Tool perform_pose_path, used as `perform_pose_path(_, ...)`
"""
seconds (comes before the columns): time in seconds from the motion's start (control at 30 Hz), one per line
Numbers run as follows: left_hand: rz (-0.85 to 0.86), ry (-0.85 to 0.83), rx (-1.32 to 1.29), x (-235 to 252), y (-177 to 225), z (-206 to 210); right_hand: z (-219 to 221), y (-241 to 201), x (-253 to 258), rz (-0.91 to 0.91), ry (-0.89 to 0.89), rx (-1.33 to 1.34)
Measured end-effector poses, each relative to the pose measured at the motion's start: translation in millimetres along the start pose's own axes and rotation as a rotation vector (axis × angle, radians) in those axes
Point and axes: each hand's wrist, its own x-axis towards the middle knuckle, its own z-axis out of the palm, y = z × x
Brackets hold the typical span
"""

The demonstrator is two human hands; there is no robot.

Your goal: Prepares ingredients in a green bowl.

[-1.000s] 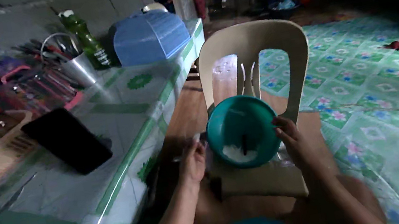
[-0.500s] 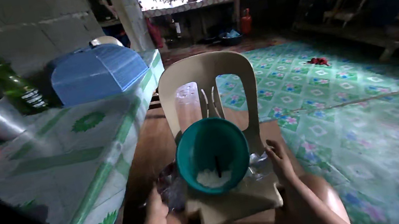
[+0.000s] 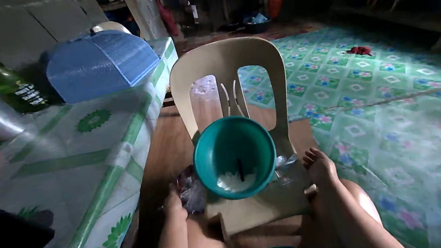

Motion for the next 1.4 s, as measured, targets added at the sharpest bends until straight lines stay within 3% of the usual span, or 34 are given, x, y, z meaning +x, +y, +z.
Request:
perform_pose_path(0.3,0.107,-0.092,0.067,9.3,-5.8,-2.4,0.0,-8.6,-6.8,-0.005,-0.010,-0.025)
perform_pose_path(0.53,0.121,-0.148,0.016,10.9,-5.2,-3.4,-0.7,-32.7,-12.2,-0.377,-0.161,-0.383)
perform_pose_path(0.63,0.095,-0.147,-0.002,10.6,-4.7,-3.4,12.8,-51.1,-15.5,-0.478,-0.302,-0.795)
perform_pose_path(0.73,0.094,-0.168,-0.033,14.6,-6.7,-4.2,22.6,-56.2,-14.6,-0.563,-0.686,-1.434)
perform_pose_path(0.8,0.102,-0.192,-0.072,14.0,-5.4,-4.8,28.9,-51.5,-20.1,-0.562,-0.833,-1.654)
perform_pose_path(0.93,0.124,-0.136,-0.124,15.1,-4.2,-3.8,36.5,-55.6,-18.2,-0.599,-0.574,-1.653)
perform_pose_path(1.0,0.126,-0.110,-0.143,18.7,-6.4,-3.3,40.9,-55.1,-8.1,-0.590,-0.526,-1.661)
perform_pose_path(1.2,0.126,-0.134,-0.118,12.7,-3.1,-2.4,63.1,-30.1,-8.5,-0.482,-0.523,-1.902)
perform_pose_path(1.4,0.130,-0.133,-0.127,21.2,-7.3,-3.9,65.5,-15.5,13.9,-0.425,-0.609,-1.853)
